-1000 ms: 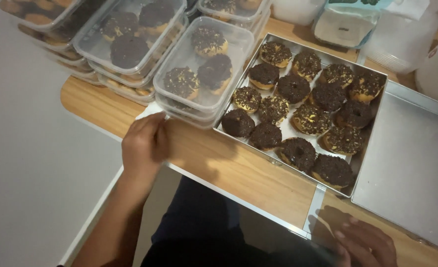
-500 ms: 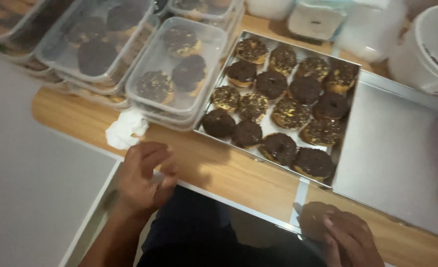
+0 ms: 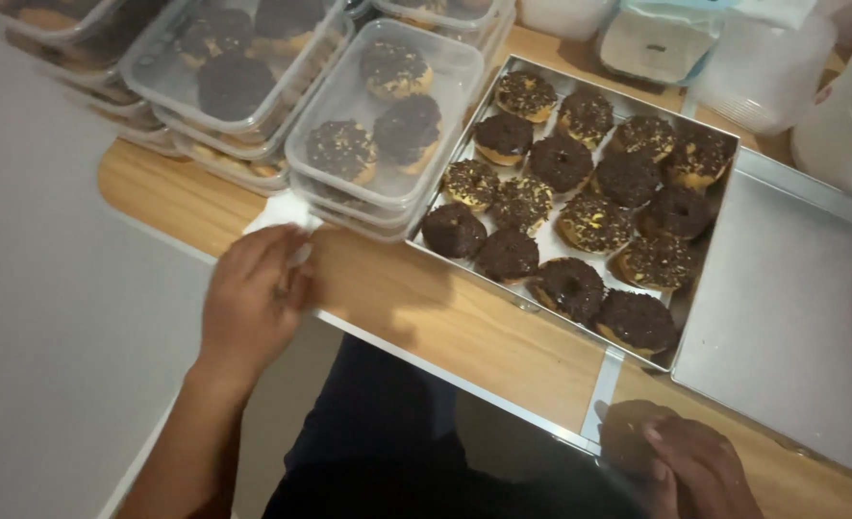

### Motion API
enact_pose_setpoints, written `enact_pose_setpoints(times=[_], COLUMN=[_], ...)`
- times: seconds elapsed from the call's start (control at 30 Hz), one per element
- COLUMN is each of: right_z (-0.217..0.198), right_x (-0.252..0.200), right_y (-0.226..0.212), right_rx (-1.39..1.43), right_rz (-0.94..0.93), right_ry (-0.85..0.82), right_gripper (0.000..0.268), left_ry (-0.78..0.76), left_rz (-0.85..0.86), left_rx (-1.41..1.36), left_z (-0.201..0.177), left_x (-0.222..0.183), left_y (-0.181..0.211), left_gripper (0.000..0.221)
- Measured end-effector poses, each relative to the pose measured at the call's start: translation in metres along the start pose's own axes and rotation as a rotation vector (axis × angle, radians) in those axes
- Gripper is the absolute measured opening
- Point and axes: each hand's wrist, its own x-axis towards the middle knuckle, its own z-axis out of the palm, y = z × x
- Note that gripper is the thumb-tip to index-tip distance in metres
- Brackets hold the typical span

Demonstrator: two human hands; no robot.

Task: Applying yellow spread to plain donuts and dipping them in chocolate shavings to prepare decorated donuts.

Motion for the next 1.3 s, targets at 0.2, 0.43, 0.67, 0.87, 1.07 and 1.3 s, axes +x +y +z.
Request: enact_pose_setpoints(times=[0.2,0.43,0.67,0.87,1.07,1.3], right_z=[0.003,0.008,0.006,0.009,0.009,0.007], right_x=[-0.001,-0.001,-0.001,-0.003,-0.001,0.000], right_y=[0.003,0.013,0.011,0.013,0.033,0.038], right_rx=[-0.001,0.064,0.035,0.052,0.088,0.073], right_rz=[-0.031,-0.077,-0.064,-0.062,-0.203,-0.186], right_ry=[0.006,0.015,-0.018,-0.005,-0.065,-0.101], right_gripper=[0.025,0.023,0.024,0.023,0.031,0.032], left_ry=[-0.099,-0.165,-0.166,-0.126,0.049,0.196], left_rz=[-0.147,-0.520,-0.457,-0.426,-0.526,-0.402], left_rx=[-0.088,-0.334,-0.339,-0.360,-0.410,-0.339], left_z=[0.008,-0.006,0.006,0.011,0.023,0.022], left_x=[0.007,0.026,0.019,0.020,0.017,0.014], left_y=[0.002,0.028,0.023,0.024,0.018,0.020], left_gripper=[0.035,0.036,0.045,0.049,0.035,0.022])
